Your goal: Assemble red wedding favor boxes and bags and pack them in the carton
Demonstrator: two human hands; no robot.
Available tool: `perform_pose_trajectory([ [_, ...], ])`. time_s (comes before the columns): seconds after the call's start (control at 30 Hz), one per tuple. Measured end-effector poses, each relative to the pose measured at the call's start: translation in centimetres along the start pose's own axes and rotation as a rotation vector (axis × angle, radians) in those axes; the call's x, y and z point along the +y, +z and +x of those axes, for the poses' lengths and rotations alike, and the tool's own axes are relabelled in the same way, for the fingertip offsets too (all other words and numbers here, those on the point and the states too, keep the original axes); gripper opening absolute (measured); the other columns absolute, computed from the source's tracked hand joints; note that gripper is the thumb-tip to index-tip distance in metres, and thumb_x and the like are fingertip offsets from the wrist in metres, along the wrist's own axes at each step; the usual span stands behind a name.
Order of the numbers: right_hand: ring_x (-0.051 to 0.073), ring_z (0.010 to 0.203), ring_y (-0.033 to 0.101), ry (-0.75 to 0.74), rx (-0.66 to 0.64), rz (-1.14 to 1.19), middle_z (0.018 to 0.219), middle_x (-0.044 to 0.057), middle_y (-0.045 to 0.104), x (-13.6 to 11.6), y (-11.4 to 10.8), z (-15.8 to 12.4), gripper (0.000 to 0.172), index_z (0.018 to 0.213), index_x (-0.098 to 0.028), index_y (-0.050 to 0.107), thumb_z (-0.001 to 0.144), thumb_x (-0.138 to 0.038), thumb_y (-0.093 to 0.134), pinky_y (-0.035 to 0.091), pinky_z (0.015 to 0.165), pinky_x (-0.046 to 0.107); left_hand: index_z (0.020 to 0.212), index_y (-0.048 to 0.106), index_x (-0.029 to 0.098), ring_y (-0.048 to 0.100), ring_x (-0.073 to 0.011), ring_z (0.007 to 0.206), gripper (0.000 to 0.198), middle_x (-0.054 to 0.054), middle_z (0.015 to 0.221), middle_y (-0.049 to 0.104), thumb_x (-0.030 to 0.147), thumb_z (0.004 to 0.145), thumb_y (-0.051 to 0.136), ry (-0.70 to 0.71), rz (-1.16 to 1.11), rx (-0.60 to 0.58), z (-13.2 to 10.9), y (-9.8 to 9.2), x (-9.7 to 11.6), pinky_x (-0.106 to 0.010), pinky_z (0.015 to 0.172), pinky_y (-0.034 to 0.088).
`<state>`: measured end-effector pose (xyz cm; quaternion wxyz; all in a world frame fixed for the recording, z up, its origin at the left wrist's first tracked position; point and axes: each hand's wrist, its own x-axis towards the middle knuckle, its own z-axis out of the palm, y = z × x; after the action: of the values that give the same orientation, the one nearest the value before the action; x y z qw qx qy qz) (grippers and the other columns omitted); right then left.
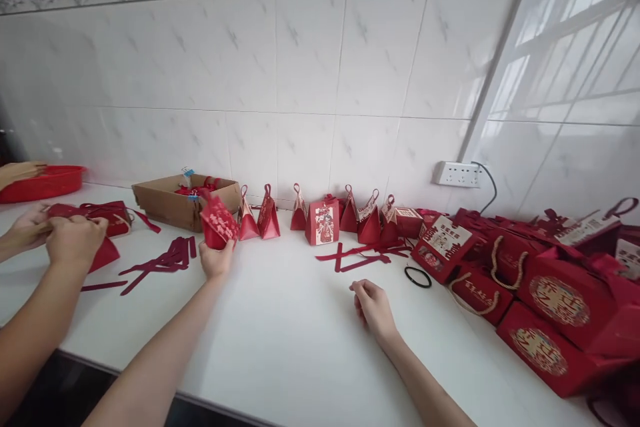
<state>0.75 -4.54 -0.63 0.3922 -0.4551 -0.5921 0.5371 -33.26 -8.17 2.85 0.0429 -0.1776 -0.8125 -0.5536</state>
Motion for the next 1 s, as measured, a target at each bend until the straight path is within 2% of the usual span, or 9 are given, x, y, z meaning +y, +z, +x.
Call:
perform_pose_trajectory([
  [0.1,0.008,0.036,0.040,-0.031,0.031,0.026,0.053,-0.005,0.046,0.0,0.2,0.2,0.035,0.076,-0.017,0.054,0.080,-0.049,0.043,0.031,0.031,0.020,0.131,0.020,0.006,0.054,-0.0270,0.113,0.063,-0.022,0.127,0.048,0.036,0.081,0.043,0.113,-0.133,-0.030,-4.0,0.3,1.4,-0.038,0.093,0.045],
  [0.17,0.011,0.047,0.050,-0.121,0.133,0.089,0.064,0.000,0.052,-0.4,0.1,0.8,0.043,0.083,-0.017,0.055,0.082,-0.055,0.037,0.042,0.039,0.022,0.128,0.026,0.012,0.055,-0.0235,0.111,0.057,-0.015,0.124,0.052,0.034,0.079,0.045,0.226,-0.230,-0.162,-7.8,1.4,2.7,-0.033,0.092,0.046],
  [0.27,0.018,0.085,0.060,-0.322,0.307,0.157,0.094,0.009,0.059,-1.8,-1.2,2.3,0.050,0.096,-0.017,0.054,0.086,-0.059,0.027,0.052,0.068,0.028,0.118,0.038,0.017,0.056,-0.0278,0.107,0.050,-0.011,0.116,0.058,0.034,0.073,0.052,0.410,-0.473,-0.599,-14.1,3.6,4.9,-0.037,0.087,0.048],
  [0.37,0.019,0.105,0.055,-0.407,0.294,0.121,0.114,0.010,0.058,-3.2,-4.0,3.3,0.051,0.109,-0.019,0.051,0.085,-0.059,0.029,0.048,0.085,0.030,0.105,0.050,0.019,0.060,-0.0278,0.096,0.041,-0.007,0.102,0.065,0.030,0.067,0.056,0.481,-0.564,-0.874,-19.0,5.4,6.7,-0.037,0.083,0.051],
  [0.47,0.020,0.102,0.057,-0.455,0.203,0.034,0.113,0.009,0.060,-3.9,-6.9,2.9,0.049,0.113,-0.020,0.050,0.080,-0.057,0.046,0.047,0.086,0.031,0.105,0.055,0.022,0.062,-0.0281,0.095,0.040,-0.006,0.101,0.067,0.026,0.065,0.055,0.471,-0.645,-1.183,-21.4,6.1,7.3,-0.041,0.083,0.052],
  [0.6,0.019,0.080,0.060,-0.438,0.211,-0.055,0.089,0.005,0.065,-4.3,-8.6,1.4,0.034,0.093,-0.018,0.056,0.074,-0.046,0.060,0.048,0.073,0.030,0.111,0.055,0.024,0.062,-0.0271,0.096,0.049,-0.005,0.103,0.067,0.023,0.062,0.057,0.373,-0.584,-1.562,-21.7,6.2,6.7,-0.041,0.085,0.051],
  [0.73,0.015,0.068,0.057,-0.476,0.170,-0.055,0.074,0.001,0.062,-5.1,-8.3,0.4,0.023,0.075,-0.018,0.056,0.072,-0.039,0.061,0.045,0.063,0.026,0.109,0.055,0.023,0.062,-0.0266,0.094,0.047,-0.004,0.099,0.068,0.023,0.062,0.060,0.325,-0.526,-1.628,-21.2,6.2,6.4,-0.041,0.084,0.051],
  [0.8,0.014,0.064,0.056,-0.465,0.122,-0.031,0.071,0.000,0.061,-5.4,-8.0,0.2,0.022,0.071,-0.018,0.056,0.071,-0.038,0.063,0.044,0.059,0.024,0.113,0.053,0.021,0.062,-0.0266,0.097,0.049,-0.006,0.104,0.067,0.028,0.065,0.062,0.327,-0.577,-1.595,-21.1,6.0,6.8,-0.040,0.084,0.051],
  [1.0,0.013,0.064,0.057,-0.520,-0.085,-0.029,0.073,0.000,0.062,-5.7,-7.4,-0.5,0.019,0.067,-0.018,0.058,0.074,-0.034,0.064,0.045,0.058,0.024,0.103,0.060,0.017,0.060,-0.0212,0.101,0.034,-0.006,0.105,0.066,0.039,0.077,0.059,0.588,-0.743,-1.010,-21.0,3.7,9.7,-0.030,0.086,0.049],
])
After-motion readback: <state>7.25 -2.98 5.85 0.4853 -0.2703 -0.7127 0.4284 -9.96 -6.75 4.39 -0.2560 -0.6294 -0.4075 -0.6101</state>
